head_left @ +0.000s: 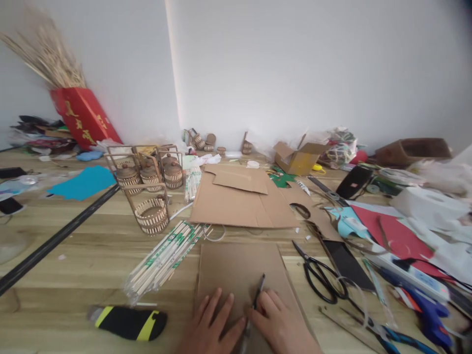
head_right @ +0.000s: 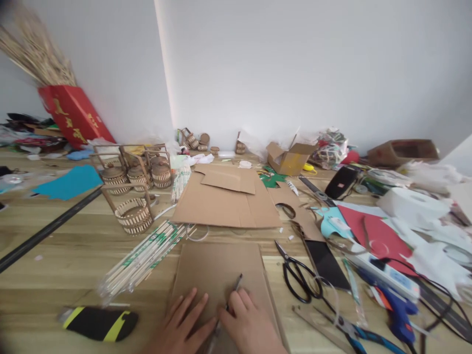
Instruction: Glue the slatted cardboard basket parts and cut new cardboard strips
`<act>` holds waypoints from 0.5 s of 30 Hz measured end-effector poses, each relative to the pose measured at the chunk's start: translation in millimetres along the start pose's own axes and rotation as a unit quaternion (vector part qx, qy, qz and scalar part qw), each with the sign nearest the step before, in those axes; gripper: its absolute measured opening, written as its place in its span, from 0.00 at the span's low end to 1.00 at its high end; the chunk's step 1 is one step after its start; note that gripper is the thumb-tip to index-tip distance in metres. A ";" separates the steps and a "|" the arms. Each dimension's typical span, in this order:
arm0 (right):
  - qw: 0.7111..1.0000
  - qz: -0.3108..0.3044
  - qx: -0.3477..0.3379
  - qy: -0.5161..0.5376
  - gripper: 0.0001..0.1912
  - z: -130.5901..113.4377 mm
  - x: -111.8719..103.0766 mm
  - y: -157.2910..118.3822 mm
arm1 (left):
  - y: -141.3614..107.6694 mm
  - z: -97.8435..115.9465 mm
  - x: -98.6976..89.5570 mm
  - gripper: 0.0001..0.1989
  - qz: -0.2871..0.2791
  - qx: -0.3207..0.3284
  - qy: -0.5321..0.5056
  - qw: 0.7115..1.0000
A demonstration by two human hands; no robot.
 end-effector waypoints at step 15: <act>0.970 -0.199 0.124 -0.057 0.10 203.0 8.3 134.3 | -1.7 3.1 9.9 0.13 0.037 0.008 0.058 0.998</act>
Point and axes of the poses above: each hand's wrist, its own y-axis towards the middle knuckle, its own x-axis out of the palm, z = x × y, the point moved 6 cm from there along y, towards the middle knuckle, and after that the axes turned 5 degrees about -x, right-handed, at the moved point
